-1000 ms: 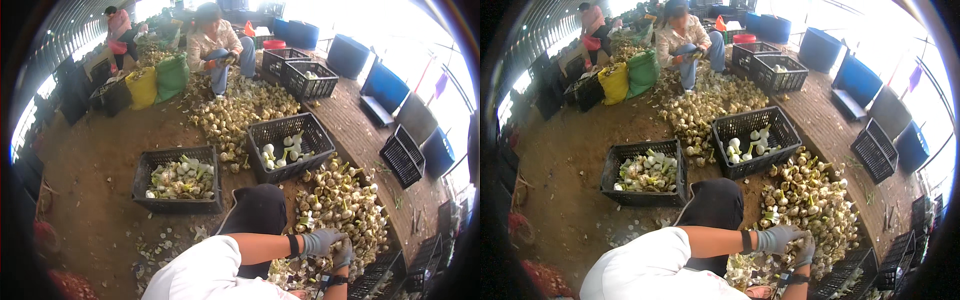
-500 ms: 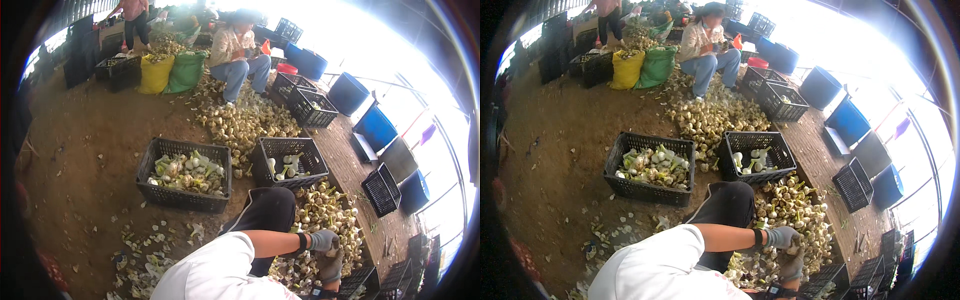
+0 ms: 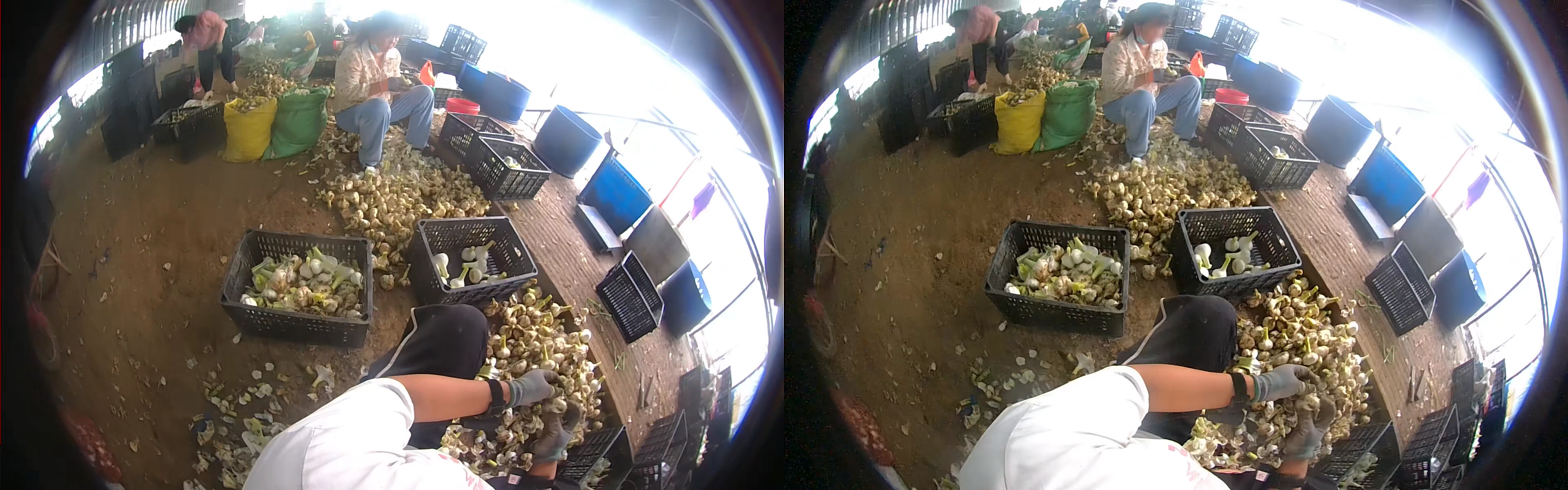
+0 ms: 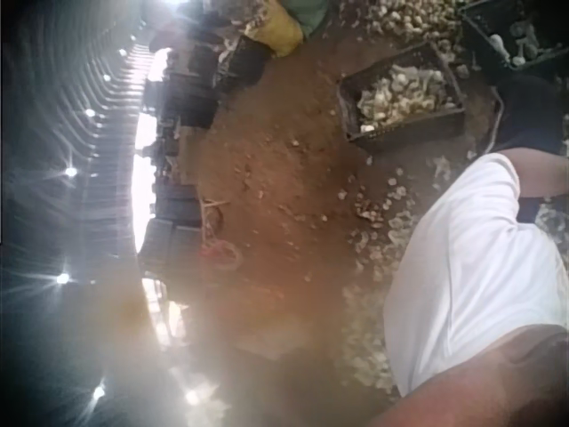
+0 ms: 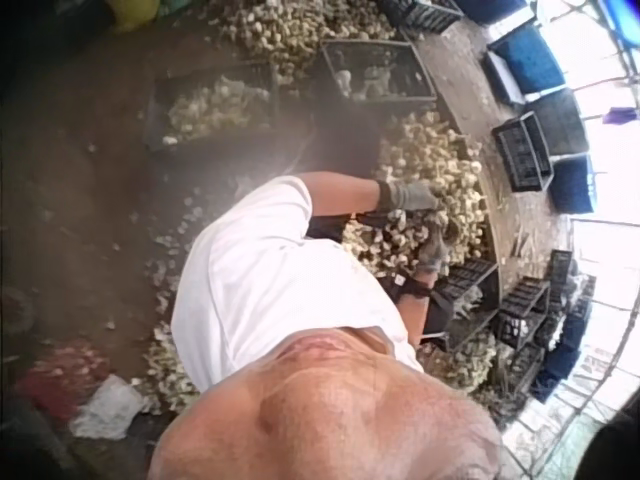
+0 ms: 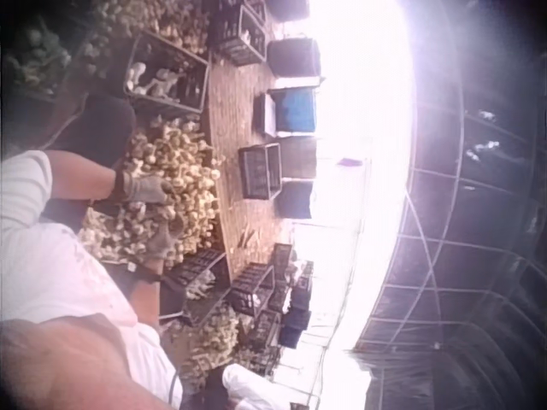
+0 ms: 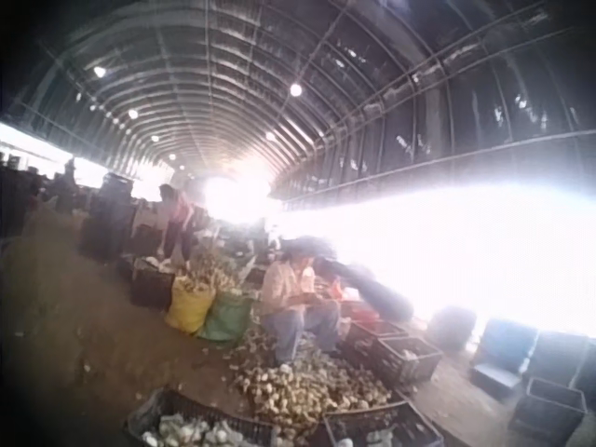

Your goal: The person processes garlic by hand, picking up bulbs from a pile, peeling away the outer layers, and snapping off the stems before placing them into a crate.

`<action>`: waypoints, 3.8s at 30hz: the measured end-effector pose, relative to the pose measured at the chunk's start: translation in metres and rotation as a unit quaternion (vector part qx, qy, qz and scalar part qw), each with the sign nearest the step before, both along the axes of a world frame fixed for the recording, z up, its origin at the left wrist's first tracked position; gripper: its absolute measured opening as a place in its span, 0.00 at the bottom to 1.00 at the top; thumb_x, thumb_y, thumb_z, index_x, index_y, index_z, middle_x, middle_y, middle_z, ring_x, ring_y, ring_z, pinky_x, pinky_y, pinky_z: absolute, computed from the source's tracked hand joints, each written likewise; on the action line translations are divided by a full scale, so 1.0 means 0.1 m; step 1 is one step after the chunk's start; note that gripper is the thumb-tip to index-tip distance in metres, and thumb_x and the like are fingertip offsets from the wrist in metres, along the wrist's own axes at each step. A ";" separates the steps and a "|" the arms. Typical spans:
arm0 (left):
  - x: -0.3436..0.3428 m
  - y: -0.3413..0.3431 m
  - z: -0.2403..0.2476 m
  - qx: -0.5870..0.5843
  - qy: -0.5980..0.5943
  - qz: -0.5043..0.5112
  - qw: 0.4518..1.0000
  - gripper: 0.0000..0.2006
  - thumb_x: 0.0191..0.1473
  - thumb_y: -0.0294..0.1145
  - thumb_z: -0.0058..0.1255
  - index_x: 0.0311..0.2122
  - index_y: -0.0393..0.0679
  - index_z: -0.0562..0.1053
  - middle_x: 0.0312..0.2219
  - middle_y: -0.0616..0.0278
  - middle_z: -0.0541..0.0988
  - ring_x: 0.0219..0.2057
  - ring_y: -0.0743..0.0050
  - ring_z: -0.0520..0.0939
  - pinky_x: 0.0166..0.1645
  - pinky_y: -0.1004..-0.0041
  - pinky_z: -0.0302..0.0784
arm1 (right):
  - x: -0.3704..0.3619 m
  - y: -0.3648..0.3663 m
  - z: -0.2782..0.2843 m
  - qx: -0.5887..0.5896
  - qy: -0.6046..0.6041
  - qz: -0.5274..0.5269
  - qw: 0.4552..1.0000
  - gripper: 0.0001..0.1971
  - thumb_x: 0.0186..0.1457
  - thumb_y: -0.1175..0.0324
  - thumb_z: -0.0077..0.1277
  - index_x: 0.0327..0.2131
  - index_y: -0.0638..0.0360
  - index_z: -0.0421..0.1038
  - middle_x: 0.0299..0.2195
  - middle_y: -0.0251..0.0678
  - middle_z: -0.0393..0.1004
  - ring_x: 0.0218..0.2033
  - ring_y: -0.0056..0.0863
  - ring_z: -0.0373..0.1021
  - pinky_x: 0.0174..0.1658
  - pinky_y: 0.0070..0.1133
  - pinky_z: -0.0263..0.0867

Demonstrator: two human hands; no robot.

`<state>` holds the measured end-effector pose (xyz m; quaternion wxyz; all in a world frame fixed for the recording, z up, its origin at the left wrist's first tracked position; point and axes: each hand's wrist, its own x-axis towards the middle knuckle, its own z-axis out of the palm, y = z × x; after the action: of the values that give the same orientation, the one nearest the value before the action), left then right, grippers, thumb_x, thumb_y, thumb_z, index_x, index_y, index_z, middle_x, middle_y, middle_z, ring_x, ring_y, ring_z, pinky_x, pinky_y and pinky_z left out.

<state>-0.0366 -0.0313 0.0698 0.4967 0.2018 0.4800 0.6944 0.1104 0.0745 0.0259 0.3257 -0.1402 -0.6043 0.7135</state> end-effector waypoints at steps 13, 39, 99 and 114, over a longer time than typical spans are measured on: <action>0.05 0.59 -0.31 0.062 -0.035 0.046 0.996 0.21 0.55 0.40 0.53 0.51 0.43 0.68 0.39 0.68 0.75 0.40 0.85 0.72 0.44 0.81 0.70 | -0.14 0.40 -0.03 0.220 -0.032 -0.111 0.969 0.22 0.43 0.82 0.52 0.44 0.54 0.62 0.46 0.35 0.64 0.47 0.29 0.63 0.46 0.26 0.64; 0.18 0.86 -0.44 -0.033 -0.131 0.084 0.987 0.20 0.52 0.15 0.40 0.51 0.40 0.66 0.33 0.66 0.75 0.30 0.85 0.74 0.34 0.79 0.73 | -0.09 0.50 -0.25 0.583 -0.124 -0.266 0.758 0.21 0.43 0.79 0.59 0.41 0.54 0.62 0.45 0.37 0.63 0.50 0.37 0.62 0.48 0.30 0.64; 0.15 0.48 -0.50 0.106 0.087 0.057 0.989 0.09 0.50 0.17 0.50 0.38 0.39 0.71 0.35 0.67 0.77 0.38 0.82 0.76 0.43 0.80 0.71 | 0.17 0.55 0.00 -0.342 -0.066 -0.049 0.936 0.09 0.61 0.66 0.39 0.36 0.61 0.68 0.35 0.38 0.72 0.40 0.26 0.71 0.43 0.33 0.73; -0.04 0.41 -0.47 0.114 -0.061 0.050 0.990 0.10 0.53 0.16 0.44 0.40 0.41 0.70 0.36 0.59 0.77 0.37 0.69 0.79 0.43 0.68 0.78 | 0.20 0.79 -0.14 -0.110 -0.050 -0.151 0.981 0.19 0.51 0.81 0.45 0.49 0.66 0.61 0.42 0.41 0.72 0.38 0.26 0.74 0.42 0.20 0.69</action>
<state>-0.0403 0.0100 0.0230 0.4635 0.1902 0.3756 0.7797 0.1306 0.1538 0.0122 0.3817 -0.2999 -0.5096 0.7104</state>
